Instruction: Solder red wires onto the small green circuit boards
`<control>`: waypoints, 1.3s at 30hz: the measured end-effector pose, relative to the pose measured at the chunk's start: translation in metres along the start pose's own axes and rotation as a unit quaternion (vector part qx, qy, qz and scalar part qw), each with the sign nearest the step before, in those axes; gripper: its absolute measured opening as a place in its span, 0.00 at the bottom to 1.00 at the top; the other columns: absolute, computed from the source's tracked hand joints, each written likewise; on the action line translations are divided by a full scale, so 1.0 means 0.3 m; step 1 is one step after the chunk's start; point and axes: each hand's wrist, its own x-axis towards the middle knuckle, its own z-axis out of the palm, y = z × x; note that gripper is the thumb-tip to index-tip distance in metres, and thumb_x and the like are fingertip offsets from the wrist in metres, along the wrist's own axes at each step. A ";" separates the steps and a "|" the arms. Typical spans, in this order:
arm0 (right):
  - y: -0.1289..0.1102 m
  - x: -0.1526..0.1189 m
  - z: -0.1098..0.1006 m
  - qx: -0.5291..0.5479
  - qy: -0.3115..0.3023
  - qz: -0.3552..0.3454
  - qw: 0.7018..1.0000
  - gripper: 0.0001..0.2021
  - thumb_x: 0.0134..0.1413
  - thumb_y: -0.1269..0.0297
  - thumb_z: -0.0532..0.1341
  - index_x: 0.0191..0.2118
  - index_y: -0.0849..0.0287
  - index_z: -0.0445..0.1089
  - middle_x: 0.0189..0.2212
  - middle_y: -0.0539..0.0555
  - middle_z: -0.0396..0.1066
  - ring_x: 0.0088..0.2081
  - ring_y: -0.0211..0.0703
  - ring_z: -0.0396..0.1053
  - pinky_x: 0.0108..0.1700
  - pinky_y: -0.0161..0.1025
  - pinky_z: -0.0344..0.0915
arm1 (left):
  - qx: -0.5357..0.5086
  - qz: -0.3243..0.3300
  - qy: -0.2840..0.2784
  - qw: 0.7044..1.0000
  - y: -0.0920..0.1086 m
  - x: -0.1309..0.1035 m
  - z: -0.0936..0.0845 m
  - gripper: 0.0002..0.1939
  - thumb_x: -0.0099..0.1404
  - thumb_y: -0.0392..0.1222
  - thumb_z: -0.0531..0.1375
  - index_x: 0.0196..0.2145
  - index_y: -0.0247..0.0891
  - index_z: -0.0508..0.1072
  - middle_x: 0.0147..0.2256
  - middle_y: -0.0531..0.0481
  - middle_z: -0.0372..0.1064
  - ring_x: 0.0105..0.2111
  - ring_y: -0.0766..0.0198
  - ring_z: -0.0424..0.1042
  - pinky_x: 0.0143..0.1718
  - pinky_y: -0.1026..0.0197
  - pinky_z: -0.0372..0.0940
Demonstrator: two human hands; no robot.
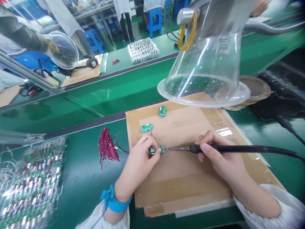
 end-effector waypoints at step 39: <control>-0.029 -0.007 0.005 0.004 -0.045 -0.032 0.998 0.06 0.66 0.61 0.62 0.36 0.54 0.69 0.23 0.47 0.69 0.24 0.36 0.66 0.26 0.36 0.62 | -0.011 0.043 -0.052 0.998 -0.023 -0.005 -0.035 0.04 0.69 0.36 0.63 0.35 0.40 0.72 0.44 0.52 0.67 0.46 0.65 0.67 0.44 0.61 0.63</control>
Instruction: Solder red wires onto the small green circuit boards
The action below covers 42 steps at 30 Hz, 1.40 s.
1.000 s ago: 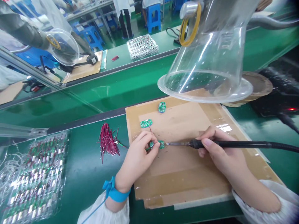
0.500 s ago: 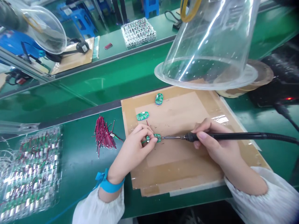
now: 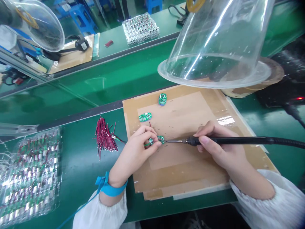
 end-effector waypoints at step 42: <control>0.023 0.003 0.007 0.114 0.077 0.016 0.990 0.05 0.66 0.60 0.63 0.39 0.54 0.69 0.19 0.46 0.66 0.21 0.37 0.65 0.25 0.38 0.58 | -0.002 -0.011 0.019 1.000 0.003 -0.002 0.009 0.04 0.68 0.36 0.62 0.33 0.38 0.72 0.46 0.51 0.70 0.36 0.67 0.67 0.38 0.61 0.63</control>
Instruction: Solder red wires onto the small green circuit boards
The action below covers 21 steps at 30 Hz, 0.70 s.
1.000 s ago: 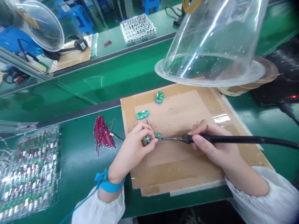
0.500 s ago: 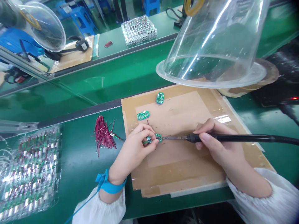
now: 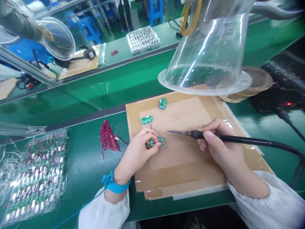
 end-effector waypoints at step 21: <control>0.008 0.018 0.009 -0.139 -0.029 -0.060 0.988 0.08 0.70 0.58 0.57 0.48 0.52 0.71 0.25 0.46 0.68 0.22 0.35 0.67 0.29 0.36 0.66 | 0.306 0.017 0.170 0.936 0.019 -0.008 -0.437 0.30 0.70 0.41 0.61 0.67 0.44 0.58 0.62 0.40 0.60 0.52 0.53 0.71 0.59 0.47 0.65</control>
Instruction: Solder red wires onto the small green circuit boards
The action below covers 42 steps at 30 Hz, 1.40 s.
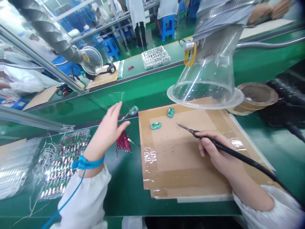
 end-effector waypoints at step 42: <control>-0.059 0.037 0.225 -0.179 -0.190 -0.111 0.959 0.15 0.63 0.71 0.63 0.53 0.53 0.65 0.45 0.55 0.64 0.39 0.43 0.70 0.46 0.45 0.72 | -0.337 -0.050 -0.192 0.920 0.177 -0.181 0.299 0.05 0.71 0.37 0.58 0.41 0.39 0.74 0.28 0.55 0.76 0.28 0.67 0.76 0.34 0.64 0.72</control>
